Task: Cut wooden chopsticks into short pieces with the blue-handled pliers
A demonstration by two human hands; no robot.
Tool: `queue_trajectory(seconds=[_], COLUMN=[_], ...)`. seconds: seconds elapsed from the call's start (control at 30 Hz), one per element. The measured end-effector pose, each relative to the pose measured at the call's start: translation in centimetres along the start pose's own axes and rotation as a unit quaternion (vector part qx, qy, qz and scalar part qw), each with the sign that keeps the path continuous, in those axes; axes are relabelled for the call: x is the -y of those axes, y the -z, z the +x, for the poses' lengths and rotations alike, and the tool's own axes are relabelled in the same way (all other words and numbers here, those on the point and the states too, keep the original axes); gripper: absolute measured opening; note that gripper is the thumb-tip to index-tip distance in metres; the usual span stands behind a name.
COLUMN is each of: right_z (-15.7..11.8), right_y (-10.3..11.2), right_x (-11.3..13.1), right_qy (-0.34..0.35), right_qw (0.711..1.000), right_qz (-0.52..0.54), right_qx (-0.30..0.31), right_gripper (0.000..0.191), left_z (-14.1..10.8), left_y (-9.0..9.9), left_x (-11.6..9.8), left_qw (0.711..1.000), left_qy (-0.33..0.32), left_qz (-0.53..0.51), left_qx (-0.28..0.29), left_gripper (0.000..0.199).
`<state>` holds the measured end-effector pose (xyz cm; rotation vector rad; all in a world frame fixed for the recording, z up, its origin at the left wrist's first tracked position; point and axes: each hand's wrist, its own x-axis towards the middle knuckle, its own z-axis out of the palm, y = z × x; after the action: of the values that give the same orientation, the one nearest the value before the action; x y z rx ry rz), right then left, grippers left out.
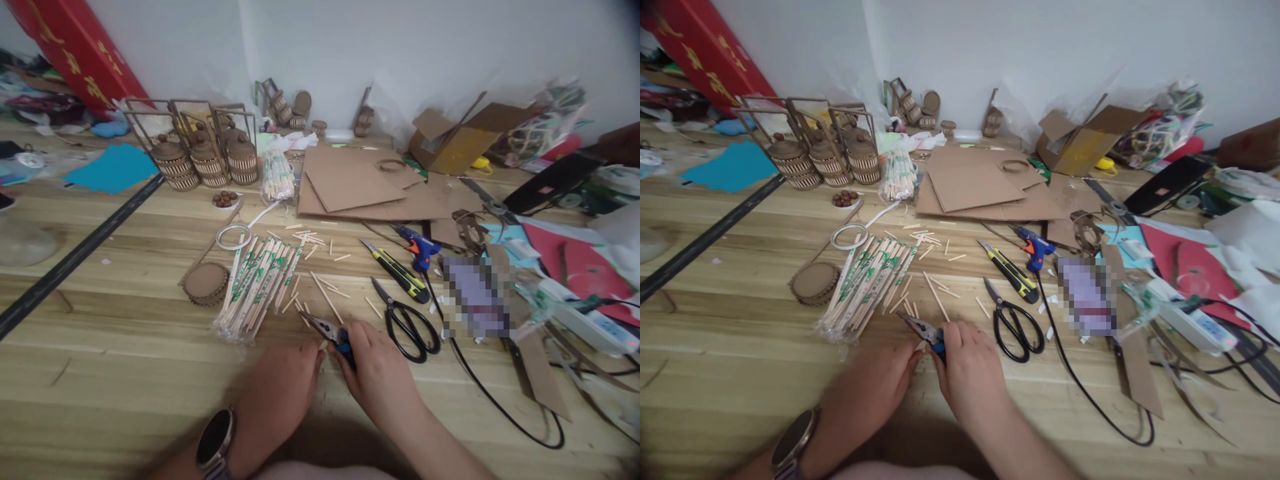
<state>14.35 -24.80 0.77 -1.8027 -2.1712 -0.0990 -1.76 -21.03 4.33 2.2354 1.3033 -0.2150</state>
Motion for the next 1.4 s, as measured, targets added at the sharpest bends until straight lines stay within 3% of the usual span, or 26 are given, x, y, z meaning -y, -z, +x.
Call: queue_trajectory(seconds=[0.67,0.87,1.03,1.13,1.23,1.4], right_z=[0.3,0.6,1.5,2.0,2.1,1.8], right_y=[-0.2,-0.1,1.8,3.3,3.9,2.7], right_x=[0.9,1.1,-1.0,-2.4,-3.0,-3.1], right_qy=[-0.028,-0.084,-0.075,-0.110,-0.173,-0.286], right_qw=[0.999,0.989,0.975,0.918,0.815,0.677], right_qz=[-0.023,0.074,0.173,0.351,0.523,0.662], right_qx=[0.019,0.099,0.121,0.149,0.177,0.148], right_gripper=[0.012,0.009,0.010,0.015,0.017,0.035], left_z=[-0.1,-0.2,0.2,0.5,0.4,0.4], left_y=[-0.6,0.0,0.4,0.3,0.1,-0.4], left_x=[0.1,-0.3,1.3,2.2,2.5,2.7], left_qw=[0.999,0.999,0.996,0.975,0.952,0.912], left_qy=[0.015,0.034,-0.047,-0.104,-0.134,-0.146], left_qz=[0.047,0.028,-0.072,-0.196,-0.276,-0.382], left_qx=[-0.013,0.007,-0.001,-0.006,0.007,0.032], left_gripper=[0.043,0.044,0.031,0.034,0.037,0.038])
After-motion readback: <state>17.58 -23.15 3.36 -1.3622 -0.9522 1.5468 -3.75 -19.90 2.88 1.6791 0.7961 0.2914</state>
